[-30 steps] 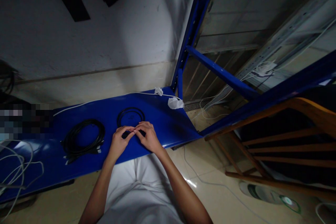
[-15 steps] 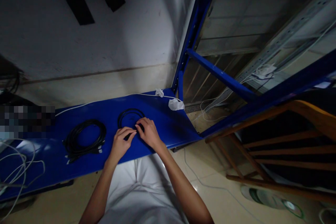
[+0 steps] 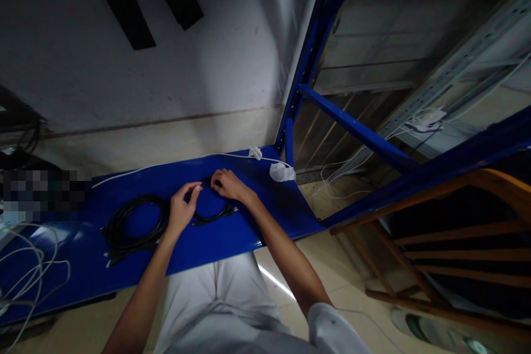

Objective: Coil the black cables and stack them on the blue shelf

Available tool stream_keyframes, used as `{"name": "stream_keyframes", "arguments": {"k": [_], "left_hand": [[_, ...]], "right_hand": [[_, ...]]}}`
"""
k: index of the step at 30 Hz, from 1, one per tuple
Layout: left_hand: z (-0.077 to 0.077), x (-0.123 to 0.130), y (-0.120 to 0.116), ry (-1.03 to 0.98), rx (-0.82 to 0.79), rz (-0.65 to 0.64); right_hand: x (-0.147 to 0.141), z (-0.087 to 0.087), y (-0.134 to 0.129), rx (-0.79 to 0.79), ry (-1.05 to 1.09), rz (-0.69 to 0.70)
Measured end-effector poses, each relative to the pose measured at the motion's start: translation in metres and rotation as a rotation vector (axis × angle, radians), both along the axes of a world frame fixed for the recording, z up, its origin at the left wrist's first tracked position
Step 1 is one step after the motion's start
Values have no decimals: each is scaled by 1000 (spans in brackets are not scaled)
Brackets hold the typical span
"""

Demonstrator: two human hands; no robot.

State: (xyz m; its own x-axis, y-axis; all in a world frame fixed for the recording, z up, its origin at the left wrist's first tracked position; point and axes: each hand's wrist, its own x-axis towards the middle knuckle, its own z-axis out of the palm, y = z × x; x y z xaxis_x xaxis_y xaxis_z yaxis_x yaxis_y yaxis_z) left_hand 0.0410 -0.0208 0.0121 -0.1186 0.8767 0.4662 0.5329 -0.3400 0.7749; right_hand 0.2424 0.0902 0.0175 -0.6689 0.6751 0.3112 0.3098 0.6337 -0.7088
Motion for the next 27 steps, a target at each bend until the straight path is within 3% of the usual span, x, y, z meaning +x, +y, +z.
{"name": "stream_keyframes", "arguments": {"k": [5,8,15,22,27], "left_hand": [[-2,-16,69,-84,-29,32],[-5,-14,87,-81,-35,-1],[-13,1,74,7,11,-77],[-20,3,70,-8,7,-30],[-16,4,67,-57,10,-21]], "right_hand": [[-14,-4,27,-144,279,-82],[-23,-16,30,-229,425,-139],[-28,-38,17,-389,555,-138],[-28,-33,16,-463,580,-94],[-26,-29,15,-522,619,-110]]}}
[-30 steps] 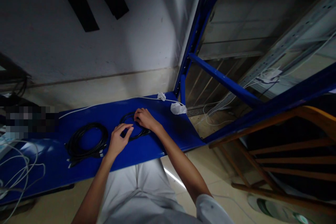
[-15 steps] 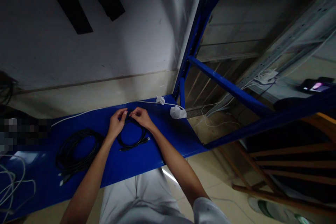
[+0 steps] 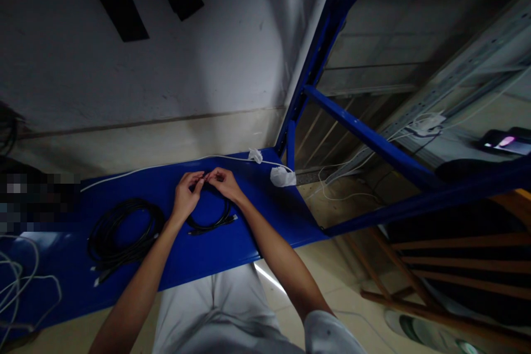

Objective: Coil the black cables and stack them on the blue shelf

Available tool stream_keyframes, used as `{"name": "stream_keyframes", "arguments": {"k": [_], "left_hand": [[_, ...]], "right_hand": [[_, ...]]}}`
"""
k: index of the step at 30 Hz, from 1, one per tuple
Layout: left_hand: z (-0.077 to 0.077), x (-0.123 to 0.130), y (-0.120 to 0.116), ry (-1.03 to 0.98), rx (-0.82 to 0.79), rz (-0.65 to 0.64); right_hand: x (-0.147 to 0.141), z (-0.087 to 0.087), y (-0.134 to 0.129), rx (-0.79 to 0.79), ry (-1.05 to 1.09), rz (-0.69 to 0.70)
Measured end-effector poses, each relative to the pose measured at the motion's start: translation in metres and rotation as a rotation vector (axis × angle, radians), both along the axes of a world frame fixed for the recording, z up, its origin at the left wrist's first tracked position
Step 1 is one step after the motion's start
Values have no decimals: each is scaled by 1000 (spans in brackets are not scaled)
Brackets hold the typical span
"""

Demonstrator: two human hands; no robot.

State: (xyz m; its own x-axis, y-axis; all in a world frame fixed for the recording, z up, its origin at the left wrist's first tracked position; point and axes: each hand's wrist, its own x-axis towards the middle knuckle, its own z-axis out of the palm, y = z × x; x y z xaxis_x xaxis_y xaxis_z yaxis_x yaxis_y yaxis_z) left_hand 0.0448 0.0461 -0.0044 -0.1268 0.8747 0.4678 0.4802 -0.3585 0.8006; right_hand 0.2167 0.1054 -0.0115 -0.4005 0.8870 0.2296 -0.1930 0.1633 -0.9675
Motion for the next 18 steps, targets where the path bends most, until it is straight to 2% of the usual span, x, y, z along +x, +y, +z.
{"name": "stream_keyframes", "arguments": {"k": [5,9,13,18], "left_hand": [[9,3,-5,-35,13,19],[13,7,-8,20,38,35],[14,10,-9,82,47,33],[10,11,-7,55,24,44]], "right_hand": [[1,4,0,-49,20,-7],[2,6,1,-58,26,-11],[1,4,3,-48,29,-5],[-1,2,4,-21,11,13]]}}
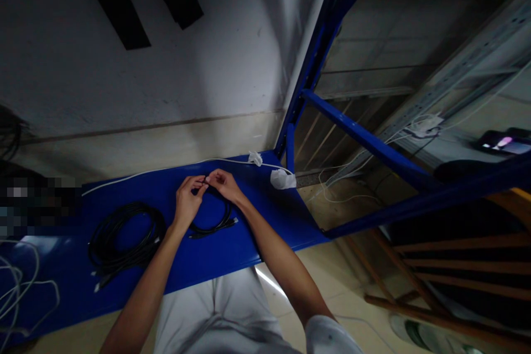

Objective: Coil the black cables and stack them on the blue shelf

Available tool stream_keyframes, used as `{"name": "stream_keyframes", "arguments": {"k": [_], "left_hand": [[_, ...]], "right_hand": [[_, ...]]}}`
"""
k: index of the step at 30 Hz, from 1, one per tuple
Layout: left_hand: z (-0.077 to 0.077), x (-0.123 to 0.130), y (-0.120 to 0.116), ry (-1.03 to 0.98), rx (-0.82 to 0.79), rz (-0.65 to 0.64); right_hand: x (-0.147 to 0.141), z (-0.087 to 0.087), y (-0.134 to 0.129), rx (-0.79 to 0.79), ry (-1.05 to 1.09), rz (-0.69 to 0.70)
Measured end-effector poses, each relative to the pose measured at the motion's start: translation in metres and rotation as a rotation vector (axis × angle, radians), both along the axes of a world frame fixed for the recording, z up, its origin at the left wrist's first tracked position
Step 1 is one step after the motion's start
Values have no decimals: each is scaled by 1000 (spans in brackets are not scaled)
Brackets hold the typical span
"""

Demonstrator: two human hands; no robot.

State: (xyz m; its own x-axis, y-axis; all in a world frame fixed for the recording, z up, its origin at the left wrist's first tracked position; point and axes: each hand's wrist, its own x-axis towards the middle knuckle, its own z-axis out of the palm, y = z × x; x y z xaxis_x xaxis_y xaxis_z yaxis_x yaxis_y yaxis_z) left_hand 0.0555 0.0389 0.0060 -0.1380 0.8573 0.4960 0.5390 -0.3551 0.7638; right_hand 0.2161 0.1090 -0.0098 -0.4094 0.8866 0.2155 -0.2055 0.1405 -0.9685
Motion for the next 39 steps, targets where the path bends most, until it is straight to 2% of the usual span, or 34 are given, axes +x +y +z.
{"name": "stream_keyframes", "arguments": {"k": [6,11,19,23,27,31,39], "left_hand": [[-8,-5,3,-32,-14,19],[-14,-8,6,-59,-35,-12],[-9,-22,12,-108,-96,-141],[-8,-27,12,-205,-169,-182],[-10,-28,13,-343,-235,-181],[-12,-28,13,-415,-221,-124],[-11,-21,10,-447,-218,-111]], "right_hand": [[1,2,-3,19,-42,83],[1,0,-2,37,-41,80],[1,1,-5,39,-25,74],[2,3,-7,32,-27,78],[2,3,-8,14,-30,73],[3,2,-8,-9,-29,80],[0,6,-10,29,-22,45]]}}
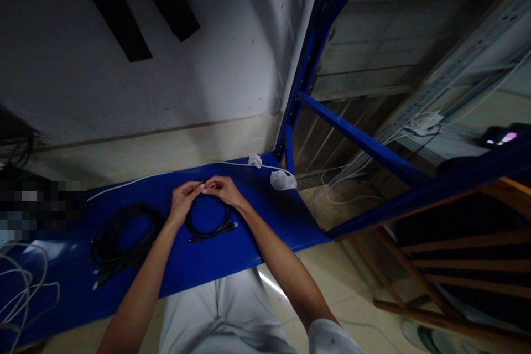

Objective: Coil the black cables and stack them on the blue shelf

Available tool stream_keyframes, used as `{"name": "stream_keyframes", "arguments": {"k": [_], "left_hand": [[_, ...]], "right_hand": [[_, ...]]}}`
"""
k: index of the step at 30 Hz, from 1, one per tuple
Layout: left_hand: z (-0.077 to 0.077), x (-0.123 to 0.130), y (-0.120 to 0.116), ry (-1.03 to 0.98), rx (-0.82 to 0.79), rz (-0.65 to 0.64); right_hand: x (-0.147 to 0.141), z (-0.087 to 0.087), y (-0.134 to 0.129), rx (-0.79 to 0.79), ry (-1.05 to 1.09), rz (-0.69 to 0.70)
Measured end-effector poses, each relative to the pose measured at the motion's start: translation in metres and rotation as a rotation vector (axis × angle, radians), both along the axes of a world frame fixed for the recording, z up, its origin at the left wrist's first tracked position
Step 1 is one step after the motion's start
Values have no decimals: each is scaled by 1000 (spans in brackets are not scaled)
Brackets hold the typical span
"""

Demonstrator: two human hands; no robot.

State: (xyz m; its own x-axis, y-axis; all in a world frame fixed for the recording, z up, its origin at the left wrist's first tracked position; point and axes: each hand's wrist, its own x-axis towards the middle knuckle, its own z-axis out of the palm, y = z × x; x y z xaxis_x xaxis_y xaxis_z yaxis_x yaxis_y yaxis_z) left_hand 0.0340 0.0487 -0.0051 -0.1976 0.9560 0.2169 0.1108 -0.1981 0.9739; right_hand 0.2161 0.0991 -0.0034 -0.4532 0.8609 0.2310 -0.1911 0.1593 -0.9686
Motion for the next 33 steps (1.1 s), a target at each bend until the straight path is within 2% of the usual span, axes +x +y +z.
{"name": "stream_keyframes", "arguments": {"k": [8,17,20,23,27,29,33], "left_hand": [[-1,-2,0,31,20,7],[-6,-4,3,97,51,-9],[-4,-7,2,155,57,1],[-3,-10,-1,379,93,14],[-6,-14,-4,790,97,7],[-8,-15,-4,876,81,-17],[-10,-15,-4,906,89,-40]], "right_hand": [[3,4,0,-16,67,-17],[1,-4,6,-57,122,44],[2,-6,8,32,55,14],[9,-7,11,192,-91,-77],[19,-7,14,284,-206,-136],[22,-7,15,325,-259,-151],[24,-6,15,393,-341,-138]]}}
